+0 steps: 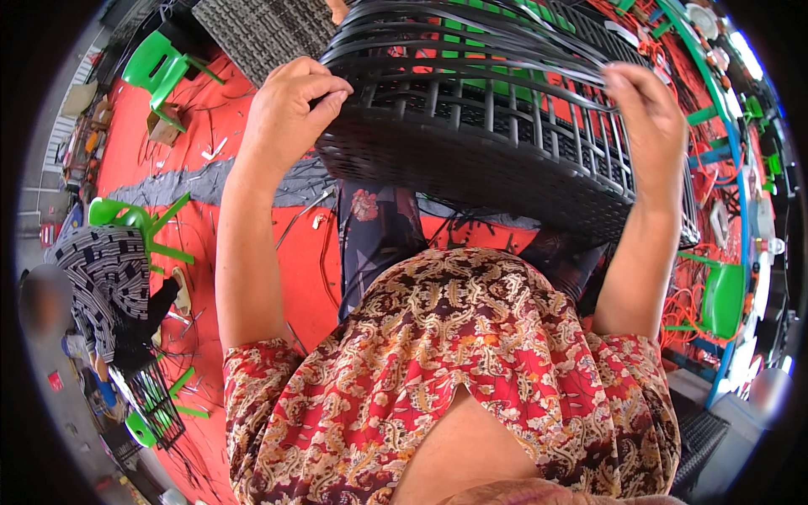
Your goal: The person weaves a black plastic basket by hand, threading black plastic strips through the basket's frame. They repeatedly pull strips through openings, adjust tension, and rotate the basket to continue weaving around its circumference.
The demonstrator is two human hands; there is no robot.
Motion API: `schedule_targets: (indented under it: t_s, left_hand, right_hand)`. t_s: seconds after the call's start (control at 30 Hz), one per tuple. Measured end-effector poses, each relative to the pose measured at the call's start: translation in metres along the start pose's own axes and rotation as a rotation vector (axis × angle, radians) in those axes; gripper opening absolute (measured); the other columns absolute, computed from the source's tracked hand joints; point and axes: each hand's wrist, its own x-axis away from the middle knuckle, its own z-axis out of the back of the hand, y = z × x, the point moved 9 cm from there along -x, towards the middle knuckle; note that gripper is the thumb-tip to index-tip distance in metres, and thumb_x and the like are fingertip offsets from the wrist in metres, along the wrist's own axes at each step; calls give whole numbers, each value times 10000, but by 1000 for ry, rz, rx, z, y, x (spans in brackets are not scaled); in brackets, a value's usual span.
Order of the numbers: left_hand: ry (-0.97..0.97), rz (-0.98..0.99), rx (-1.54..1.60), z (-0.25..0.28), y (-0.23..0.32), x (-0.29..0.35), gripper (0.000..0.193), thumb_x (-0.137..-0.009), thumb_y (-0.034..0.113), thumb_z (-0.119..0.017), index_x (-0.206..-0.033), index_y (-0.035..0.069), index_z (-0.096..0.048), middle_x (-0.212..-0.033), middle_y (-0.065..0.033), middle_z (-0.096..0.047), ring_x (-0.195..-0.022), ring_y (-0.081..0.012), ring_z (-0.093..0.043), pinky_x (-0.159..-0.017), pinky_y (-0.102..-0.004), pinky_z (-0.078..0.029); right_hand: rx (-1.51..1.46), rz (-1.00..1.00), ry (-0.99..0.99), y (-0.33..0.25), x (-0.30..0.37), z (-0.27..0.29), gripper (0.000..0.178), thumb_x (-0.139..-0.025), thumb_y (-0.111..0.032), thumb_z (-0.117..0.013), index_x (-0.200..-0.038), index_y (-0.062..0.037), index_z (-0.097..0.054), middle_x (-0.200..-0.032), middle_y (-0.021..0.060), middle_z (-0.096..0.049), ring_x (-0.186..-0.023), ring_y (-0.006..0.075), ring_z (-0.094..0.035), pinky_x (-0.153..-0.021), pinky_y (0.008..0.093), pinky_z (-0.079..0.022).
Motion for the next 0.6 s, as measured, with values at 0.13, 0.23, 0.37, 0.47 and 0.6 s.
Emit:
schedule_targets:
  t_s: [0.13,0.23,0.37,0.47,0.6]
  left_hand:
    - [159,-122,-59,0,50,-10,149,-801,133,-645,-923,60,-688,-903,-63,-620,-885,-235,-585,-799,-320,-449]
    - [147,-62,-124,-20,65,-11,168,-814,159,-639,-939,59,-688,-937,-78,-628,-910,-267,-579,-817,-349,-443]
    - [238,-22,-151,-25,35,9,107,-795,189,-653,-853,109,-693,-936,-10,-601,-887,-234,-569,-792,-375,-408]
    - [230,34,-45,-25,25,18,96,-805,179,-647,-831,88,-661,-957,-8,-607,-905,-212,-574,-800,-347,-390]
    - [319,-53,-23,-21,30,26,70,-795,93,-646,-848,49,-638,-960,-68,-616,-907,-243,-585,-817,-353,-425]
  right_hand:
    - [170,-97,62,25,39,35,87,-879,-55,-591,-929,-20,-654,-839,4,-617,-749,58,-535,-705,198,-427]
    - [277,20,-37,25,60,19,102,-829,-58,-629,-927,-35,-646,-945,66,-625,-874,165,-591,-788,272,-449]
    - [548,226,-73,4,72,-26,275,-767,-187,-693,-1010,-68,-642,-1008,94,-619,-975,291,-557,-886,384,-418]
    - [651,158,-162,14,75,-46,423,-796,-372,-654,-1115,-98,-601,-1143,48,-550,-1109,265,-464,-939,403,-348]
    - [667,164,-146,4,77,-62,460,-754,-425,-677,-1064,-88,-628,-1149,42,-533,-1123,259,-445,-925,423,-331]
